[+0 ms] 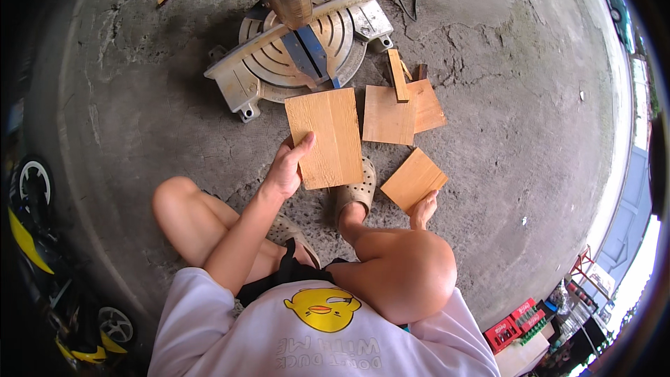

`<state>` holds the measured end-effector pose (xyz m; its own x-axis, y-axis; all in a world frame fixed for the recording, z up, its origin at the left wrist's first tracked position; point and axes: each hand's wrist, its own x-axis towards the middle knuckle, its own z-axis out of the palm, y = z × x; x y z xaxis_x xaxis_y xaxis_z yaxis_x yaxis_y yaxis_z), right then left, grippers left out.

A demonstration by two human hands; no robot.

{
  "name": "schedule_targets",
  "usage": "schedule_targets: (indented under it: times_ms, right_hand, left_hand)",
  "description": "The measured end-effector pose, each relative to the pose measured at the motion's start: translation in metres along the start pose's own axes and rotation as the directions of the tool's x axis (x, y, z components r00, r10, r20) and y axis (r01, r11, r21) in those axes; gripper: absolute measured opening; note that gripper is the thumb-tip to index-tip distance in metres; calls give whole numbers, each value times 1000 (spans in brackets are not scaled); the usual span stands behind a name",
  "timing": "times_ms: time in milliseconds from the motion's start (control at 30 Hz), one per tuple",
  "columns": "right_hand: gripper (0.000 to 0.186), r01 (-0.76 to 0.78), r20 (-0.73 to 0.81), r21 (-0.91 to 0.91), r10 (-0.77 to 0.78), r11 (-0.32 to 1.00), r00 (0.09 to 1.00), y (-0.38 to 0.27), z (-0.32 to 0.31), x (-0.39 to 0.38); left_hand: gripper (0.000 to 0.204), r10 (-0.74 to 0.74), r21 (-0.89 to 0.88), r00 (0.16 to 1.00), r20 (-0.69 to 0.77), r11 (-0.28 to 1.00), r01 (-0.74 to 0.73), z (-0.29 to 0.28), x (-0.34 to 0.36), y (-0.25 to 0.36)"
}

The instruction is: The person sits on the floor and uses a miter saw to cut small wooden planks into smaller pieces. They repeatedly position the wood, lower the saw blade to cut, and inspect the resulting pieces before continuing.

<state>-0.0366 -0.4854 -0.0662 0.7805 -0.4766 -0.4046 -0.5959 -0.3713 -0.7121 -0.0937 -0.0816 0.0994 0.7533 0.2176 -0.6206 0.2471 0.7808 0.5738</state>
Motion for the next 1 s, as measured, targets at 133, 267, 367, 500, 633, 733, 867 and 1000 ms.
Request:
schedule_targets:
  times_ms: [133, 267, 367, 500, 633, 733, 867, 1000]
  right_hand:
    - [37, 164, -275, -549, -362, 820, 891, -9, -8, 18]
    - [37, 266, 175, 112, -282, 958, 943, -158, -7, 9]
    - [34, 647, 290, 154, -660, 747, 693, -329, -21, -47]
    - [43, 865, 540, 156, -775, 477, 330, -475, -41, -186]
    - [80, 908, 741, 257, -670, 332, 35, -500, -34, -302]
    - [72, 743, 862, 308, -505, 595, 48, -518, -62, -367]
    - [51, 601, 915, 240, -384, 762, 121, -607, -135, -415]
    - [34, 561, 886, 242, -416, 792, 204, -645, -178, -433]
  left_hand:
    - [70, -85, -134, 996, -29, 988, 81, 12, 8, 3]
    - [59, -33, -280, 989, -147, 960, -10, 13, 3, 10]
    - [54, 69, -413, 992, 103, 911, -20, -6, -1, -1]
    - [54, 139, -544, 976, 170, 839, -25, 28, -40, 14]
    - [68, 275, -122, 902, -334, 936, -331, 147, -122, 119]
    - [55, 430, 162, 882, -194, 901, -403, 135, -188, 132]
    - [50, 451, 475, 864, -225, 825, -307, 134, -255, 190]
    - [65, 88, -308, 938, -335, 931, -197, 226, -337, 282]
